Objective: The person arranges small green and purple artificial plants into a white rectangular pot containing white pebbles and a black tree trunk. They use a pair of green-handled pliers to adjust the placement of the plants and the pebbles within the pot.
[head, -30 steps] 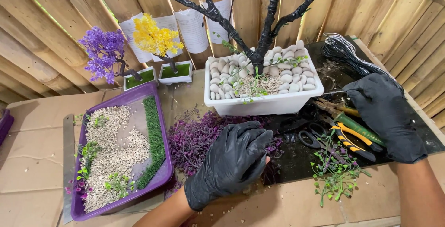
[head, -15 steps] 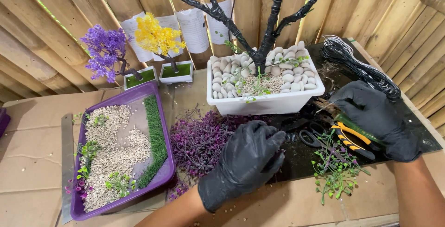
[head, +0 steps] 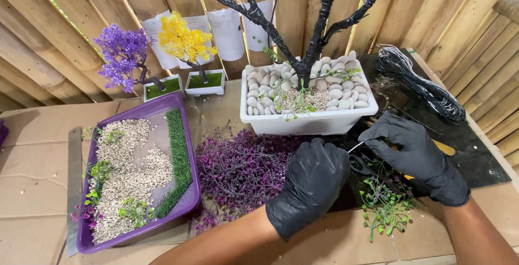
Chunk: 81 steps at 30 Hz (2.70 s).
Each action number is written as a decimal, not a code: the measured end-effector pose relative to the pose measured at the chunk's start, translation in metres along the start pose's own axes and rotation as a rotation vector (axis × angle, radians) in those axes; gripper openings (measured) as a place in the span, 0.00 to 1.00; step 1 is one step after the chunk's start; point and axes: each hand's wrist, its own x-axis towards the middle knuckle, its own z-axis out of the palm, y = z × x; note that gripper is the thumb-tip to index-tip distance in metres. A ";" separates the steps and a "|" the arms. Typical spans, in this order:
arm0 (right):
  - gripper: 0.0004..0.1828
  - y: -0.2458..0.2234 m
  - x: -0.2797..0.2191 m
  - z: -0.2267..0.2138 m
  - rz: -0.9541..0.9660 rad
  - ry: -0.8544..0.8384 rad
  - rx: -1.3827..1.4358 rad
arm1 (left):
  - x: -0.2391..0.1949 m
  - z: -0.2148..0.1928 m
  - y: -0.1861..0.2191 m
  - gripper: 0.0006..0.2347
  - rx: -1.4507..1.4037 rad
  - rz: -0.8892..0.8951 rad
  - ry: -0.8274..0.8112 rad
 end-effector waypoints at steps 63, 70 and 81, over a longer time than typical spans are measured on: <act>0.10 0.118 -0.048 -0.045 0.882 -0.203 -0.645 | -0.016 0.007 -0.018 0.02 -0.192 0.183 -0.100; 0.15 0.114 -0.048 -0.045 0.967 -0.231 -0.620 | -0.013 0.008 -0.019 0.02 -0.220 0.148 -0.085; 0.18 0.095 -0.044 -0.042 0.410 0.115 -0.552 | -0.012 0.007 -0.018 0.03 -0.289 0.124 -0.048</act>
